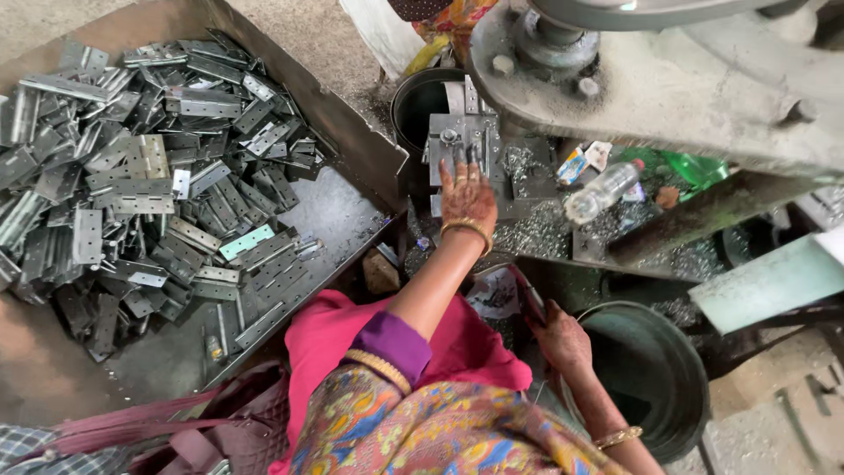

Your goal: The person uses a press machine to process small metal plates. They retrieve metal components from a bin, place them one by one into the machine jig, and press a foot pedal to actuate the machine before placing the processed parts into a separate container.

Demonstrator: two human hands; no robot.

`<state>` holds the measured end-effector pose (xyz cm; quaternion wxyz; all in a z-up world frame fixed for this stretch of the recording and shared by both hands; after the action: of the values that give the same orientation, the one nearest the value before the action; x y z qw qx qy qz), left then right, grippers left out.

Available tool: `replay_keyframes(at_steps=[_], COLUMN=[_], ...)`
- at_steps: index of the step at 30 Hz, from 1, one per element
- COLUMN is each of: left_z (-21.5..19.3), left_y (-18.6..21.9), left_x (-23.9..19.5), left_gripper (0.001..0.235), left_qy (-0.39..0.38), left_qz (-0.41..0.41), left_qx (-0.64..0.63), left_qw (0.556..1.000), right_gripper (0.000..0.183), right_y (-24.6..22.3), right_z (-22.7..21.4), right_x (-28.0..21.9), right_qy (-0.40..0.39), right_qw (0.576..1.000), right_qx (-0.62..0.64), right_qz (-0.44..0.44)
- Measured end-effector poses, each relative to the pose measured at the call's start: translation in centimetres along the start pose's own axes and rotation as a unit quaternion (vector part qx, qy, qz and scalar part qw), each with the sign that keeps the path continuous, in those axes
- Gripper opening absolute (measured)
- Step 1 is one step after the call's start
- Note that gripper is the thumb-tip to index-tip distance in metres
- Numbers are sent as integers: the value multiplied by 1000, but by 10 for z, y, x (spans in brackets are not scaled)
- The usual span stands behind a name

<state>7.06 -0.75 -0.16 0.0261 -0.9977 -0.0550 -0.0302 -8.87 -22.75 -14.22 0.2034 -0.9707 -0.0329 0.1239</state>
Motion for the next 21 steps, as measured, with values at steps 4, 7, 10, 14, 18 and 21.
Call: replay_keyframes(at_steps=[4,7,10,14,18,21], left_z=[-4,-2,-6,-1,-19,-2], left_y=[-4,4,12,15,-20,-90], left_x=[-3,1,18,18,13,-22], left_gripper=[50,48,50,52,47,49], left_qy=[-24,-51,-16,12,108,162], left_qz=[1,4,-15,-9,-40,-67], left_qx=[-34,1,28,40,-160,-274], left_qw=[999,999,999,999,980,946], right_gripper=[65,62,61,59,60,72], right_y=[-8,-30,-38,-15,-2,-17], right_z=[-16,-60,-55,-2,-9,-60], right_x=[9,21,8,-14,-4,-12], right_qy=[-14,-34,-12,6,-6,98], right_qw=[999,998,999,1000,1000,995], right_qx=[-5,-34,-46,12,7,-1], right_qz=[-30,-31,-15,28,-12,-19])
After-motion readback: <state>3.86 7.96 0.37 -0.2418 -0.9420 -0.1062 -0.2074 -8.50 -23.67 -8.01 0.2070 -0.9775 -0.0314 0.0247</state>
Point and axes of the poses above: each hand's wrist, its own x-axis towards the middle knuckle, its own z-axis out of the palm, y = z × x, the point moved 8 cm from there along x, towards the middle knuckle, and after that the axes turned 13 degrees about -z, right-handed, at the moved point
